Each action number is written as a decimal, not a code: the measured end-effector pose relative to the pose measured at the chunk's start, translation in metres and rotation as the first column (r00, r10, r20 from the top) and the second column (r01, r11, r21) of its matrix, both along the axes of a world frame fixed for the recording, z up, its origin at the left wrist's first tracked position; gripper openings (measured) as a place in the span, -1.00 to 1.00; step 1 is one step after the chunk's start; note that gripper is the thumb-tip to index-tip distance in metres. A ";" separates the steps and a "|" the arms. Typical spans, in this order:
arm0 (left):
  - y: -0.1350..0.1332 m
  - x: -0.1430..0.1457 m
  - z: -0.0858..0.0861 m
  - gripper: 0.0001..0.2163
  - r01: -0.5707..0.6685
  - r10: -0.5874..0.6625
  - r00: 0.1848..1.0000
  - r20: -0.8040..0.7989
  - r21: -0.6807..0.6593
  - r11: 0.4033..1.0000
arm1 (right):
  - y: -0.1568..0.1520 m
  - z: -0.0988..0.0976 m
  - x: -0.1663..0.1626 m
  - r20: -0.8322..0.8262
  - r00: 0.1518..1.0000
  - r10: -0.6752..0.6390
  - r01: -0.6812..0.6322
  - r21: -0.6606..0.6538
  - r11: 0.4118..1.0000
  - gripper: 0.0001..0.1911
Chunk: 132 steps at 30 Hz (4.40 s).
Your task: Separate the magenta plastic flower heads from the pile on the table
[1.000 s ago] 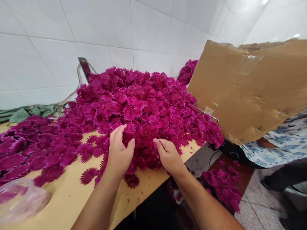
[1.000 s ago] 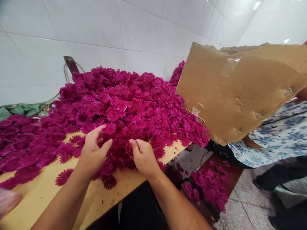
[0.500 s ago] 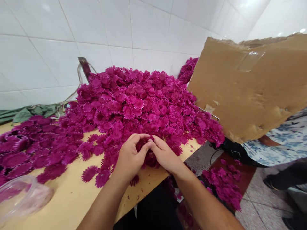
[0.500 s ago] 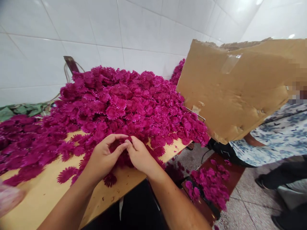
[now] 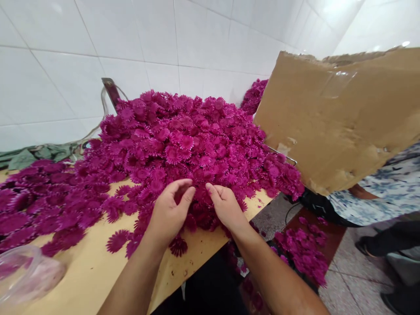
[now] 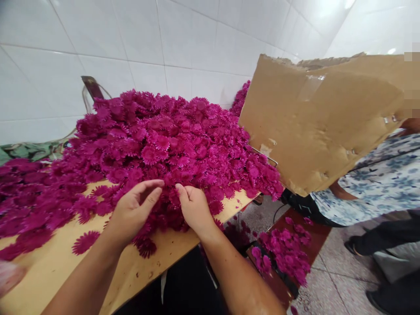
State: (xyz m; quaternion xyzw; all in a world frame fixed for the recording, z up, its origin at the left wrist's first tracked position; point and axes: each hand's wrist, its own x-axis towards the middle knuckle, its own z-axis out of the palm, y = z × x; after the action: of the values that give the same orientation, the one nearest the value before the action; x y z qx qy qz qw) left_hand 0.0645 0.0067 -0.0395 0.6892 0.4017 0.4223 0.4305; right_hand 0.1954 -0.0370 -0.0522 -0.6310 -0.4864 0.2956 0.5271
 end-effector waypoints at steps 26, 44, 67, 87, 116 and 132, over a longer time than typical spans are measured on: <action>-0.016 0.017 0.000 -0.65 0.117 -0.110 0.991 0.073 -0.087 0.989 | -0.003 0.001 0.001 0.002 1.000 -0.030 0.030 0.091 0.995 -0.67; 0.004 0.019 0.003 -0.88 -0.093 0.098 0.992 0.081 -0.064 0.994 | -0.009 0.005 -0.007 -0.096 0.975 0.200 -0.194 0.071 0.978 -0.67; -0.008 0.015 0.006 -0.73 0.077 -0.076 0.997 -0.012 0.081 0.994 | -0.001 0.002 0.000 -0.107 0.991 0.075 -0.065 0.090 0.994 -0.61; 0.038 0.006 0.012 -0.91 -0.317 0.325 0.939 0.112 -0.087 0.944 | -0.019 0.007 -0.007 -0.176 0.952 0.252 -0.241 0.079 0.967 -0.78; -0.014 0.014 0.009 -0.85 0.075 -0.065 0.989 -0.131 0.077 0.994 | -0.001 -0.005 -0.005 -0.295 0.944 0.145 -0.117 0.112 0.987 -0.52; 0.014 -0.002 0.009 -0.74 -0.150 0.169 0.984 -0.057 0.252 0.956 | -0.007 0.005 0.004 -0.381 0.917 0.121 -0.094 0.087 0.992 -0.75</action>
State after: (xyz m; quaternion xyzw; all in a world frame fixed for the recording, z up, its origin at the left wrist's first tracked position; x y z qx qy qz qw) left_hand 0.0629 0.0203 -0.0310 0.7187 0.4168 0.4752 0.2897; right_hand 0.1998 -0.0444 -0.0471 -0.5150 -0.4169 0.4258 0.6161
